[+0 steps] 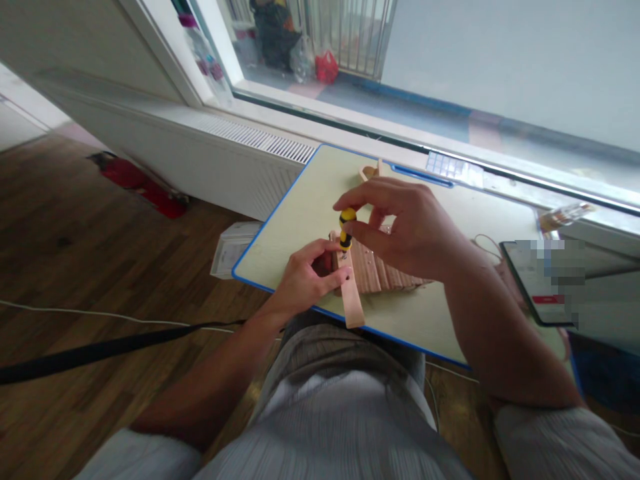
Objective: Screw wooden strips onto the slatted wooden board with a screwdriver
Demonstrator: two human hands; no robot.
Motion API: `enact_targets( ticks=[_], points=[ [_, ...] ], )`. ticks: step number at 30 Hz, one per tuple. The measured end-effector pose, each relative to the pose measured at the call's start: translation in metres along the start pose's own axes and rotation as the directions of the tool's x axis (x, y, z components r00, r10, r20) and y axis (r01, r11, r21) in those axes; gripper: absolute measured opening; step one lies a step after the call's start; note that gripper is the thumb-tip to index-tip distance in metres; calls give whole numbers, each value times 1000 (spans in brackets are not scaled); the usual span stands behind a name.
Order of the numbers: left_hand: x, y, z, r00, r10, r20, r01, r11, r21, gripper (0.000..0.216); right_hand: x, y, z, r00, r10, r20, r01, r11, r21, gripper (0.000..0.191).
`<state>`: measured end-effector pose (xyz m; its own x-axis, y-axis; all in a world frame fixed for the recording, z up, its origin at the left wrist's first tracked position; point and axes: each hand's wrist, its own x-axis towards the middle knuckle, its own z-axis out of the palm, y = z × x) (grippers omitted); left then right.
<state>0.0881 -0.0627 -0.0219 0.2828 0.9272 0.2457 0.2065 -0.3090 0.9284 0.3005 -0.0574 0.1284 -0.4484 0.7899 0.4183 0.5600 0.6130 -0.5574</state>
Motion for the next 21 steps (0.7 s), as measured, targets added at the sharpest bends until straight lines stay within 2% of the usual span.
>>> enact_targets(
  ticks=[7,15,21],
  points=[
    [1,8,-1,999,-35,11,34,999,15,26,1,-3,7,1000,-2,-4,2,1000,-6,18],
    [0,4,-1,1000,-25,0,25,1000,9,28,-1,-1,3,999,14,50,-12,999,-48,35],
    [0,-1,-1,1000,-21,-8,21,999,35,32,-1,-3,-2,997,19,68,-18,1000,-26,36]
  ],
)
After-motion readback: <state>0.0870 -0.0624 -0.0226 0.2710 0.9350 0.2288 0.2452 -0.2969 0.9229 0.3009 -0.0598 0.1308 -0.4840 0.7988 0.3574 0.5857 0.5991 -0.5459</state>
